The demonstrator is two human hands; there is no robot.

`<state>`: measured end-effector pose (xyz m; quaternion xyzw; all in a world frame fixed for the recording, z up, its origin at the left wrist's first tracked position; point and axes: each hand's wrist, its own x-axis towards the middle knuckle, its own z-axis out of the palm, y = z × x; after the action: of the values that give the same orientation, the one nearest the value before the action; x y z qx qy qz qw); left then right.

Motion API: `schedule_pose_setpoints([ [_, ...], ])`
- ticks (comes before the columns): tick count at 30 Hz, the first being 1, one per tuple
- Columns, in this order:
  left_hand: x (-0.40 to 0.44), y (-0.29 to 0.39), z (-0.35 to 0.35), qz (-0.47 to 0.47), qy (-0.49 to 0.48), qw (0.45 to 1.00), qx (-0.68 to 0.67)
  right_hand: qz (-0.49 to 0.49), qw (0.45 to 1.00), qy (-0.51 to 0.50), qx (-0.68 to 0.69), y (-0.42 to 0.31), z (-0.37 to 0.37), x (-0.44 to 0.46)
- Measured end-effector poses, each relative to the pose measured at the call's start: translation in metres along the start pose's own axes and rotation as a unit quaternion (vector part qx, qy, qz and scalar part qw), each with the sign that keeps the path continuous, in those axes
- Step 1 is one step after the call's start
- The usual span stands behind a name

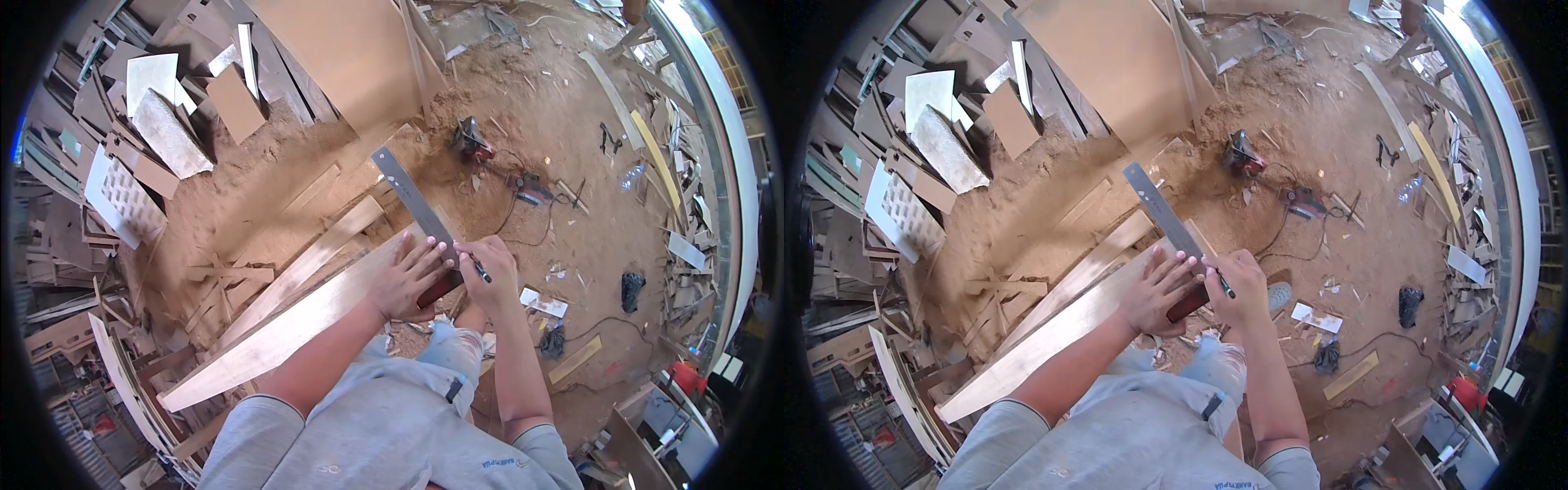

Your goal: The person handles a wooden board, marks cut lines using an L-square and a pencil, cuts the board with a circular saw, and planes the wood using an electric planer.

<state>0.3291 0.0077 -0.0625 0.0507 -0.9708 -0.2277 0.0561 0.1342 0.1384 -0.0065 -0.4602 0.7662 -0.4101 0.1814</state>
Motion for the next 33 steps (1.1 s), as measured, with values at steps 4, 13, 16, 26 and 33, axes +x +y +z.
schedule_pose_setpoints([
  [4,-0.001,0.000,0.003,-0.002,0.016,1.000,0.006,-0.030,0.998,0.042,0.036,-0.002,0.026,0.031],
  [13,0.003,0.006,-0.002,-0.006,0.025,1.000,-0.004,0.019,1.000,-0.020,-0.009,0.003,-0.014,-0.009],
  [16,0.006,0.007,-0.003,-0.003,0.023,0.999,0.023,0.075,0.997,-0.010,-0.009,0.016,-0.023,-0.046],
  [26,0.012,0.014,0.007,0.018,0.059,0.997,0.042,0.358,0.793,0.191,0.455,0.029,0.084,-0.106],
  [33,0.014,0.020,0.008,0.037,0.068,0.995,0.063,0.362,0.736,0.218,0.529,0.018,0.089,-0.102],
])
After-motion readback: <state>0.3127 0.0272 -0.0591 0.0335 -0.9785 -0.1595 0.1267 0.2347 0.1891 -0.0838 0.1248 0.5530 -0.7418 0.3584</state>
